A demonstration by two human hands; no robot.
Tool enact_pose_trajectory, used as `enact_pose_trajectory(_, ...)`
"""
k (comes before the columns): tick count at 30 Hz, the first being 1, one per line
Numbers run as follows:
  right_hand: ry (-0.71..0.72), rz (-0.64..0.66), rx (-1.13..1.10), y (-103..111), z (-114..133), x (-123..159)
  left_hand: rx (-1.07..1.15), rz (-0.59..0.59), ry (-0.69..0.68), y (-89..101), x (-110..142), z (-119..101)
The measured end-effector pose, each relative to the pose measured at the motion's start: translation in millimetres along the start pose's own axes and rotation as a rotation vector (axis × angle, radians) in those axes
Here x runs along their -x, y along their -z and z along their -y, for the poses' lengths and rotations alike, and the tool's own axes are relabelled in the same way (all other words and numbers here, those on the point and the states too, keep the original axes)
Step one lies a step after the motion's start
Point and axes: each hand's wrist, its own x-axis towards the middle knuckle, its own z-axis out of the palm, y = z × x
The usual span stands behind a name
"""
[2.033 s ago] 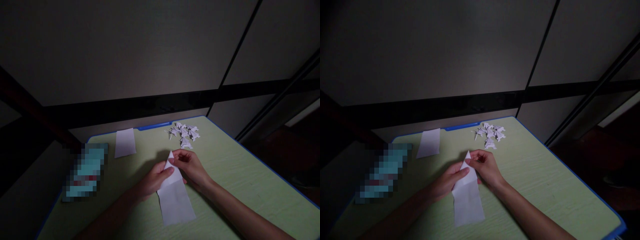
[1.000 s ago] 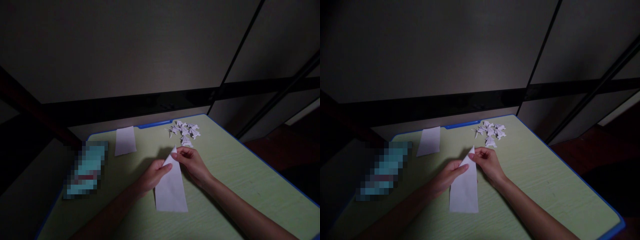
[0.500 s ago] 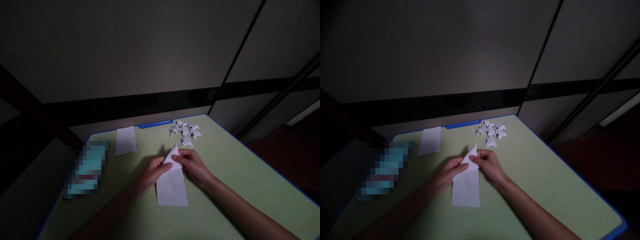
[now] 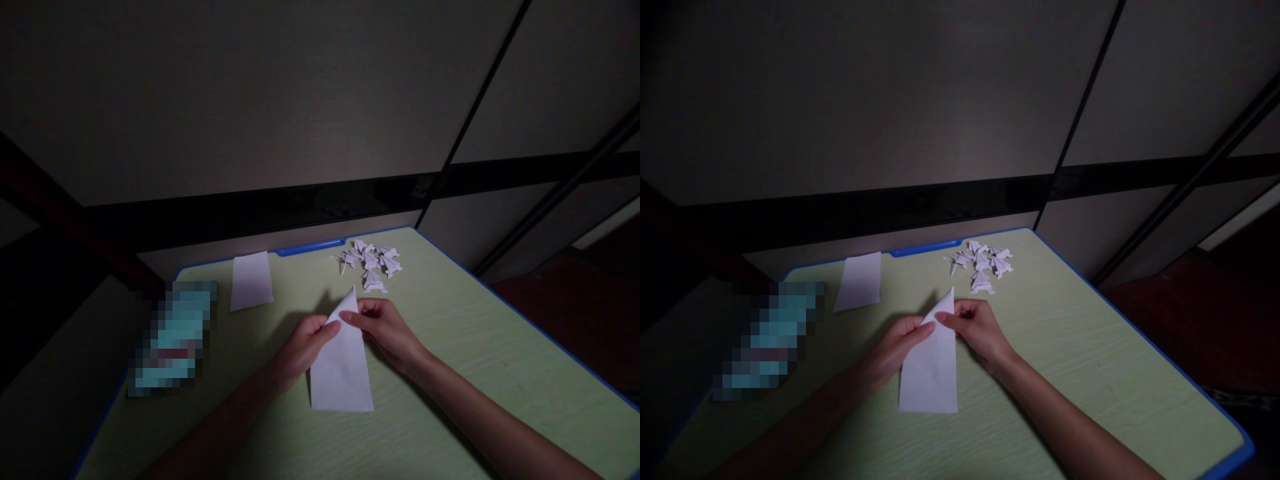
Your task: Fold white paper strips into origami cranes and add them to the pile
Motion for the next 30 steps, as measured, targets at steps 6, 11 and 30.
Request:
enact_pose_trajectory(6, 0.002, 0.004, -0.017, -0.4, 0.3, 0.2, -0.003, 0.023, 0.003, 1.6, -1.2, 1.7)
enact_pose_trajectory(11, -0.013, 0.006, -0.038, -0.5, 0.7, 0.1, -0.026, 0.019, 0.002, 3.3, -2.3, 3.7)
enact_pose_trajectory(30, 0.165, -0.096, 0.008, -1.8, 6.2, 1.3, -0.137, 0.056, -0.079, -0.8, 0.8, 6.6)
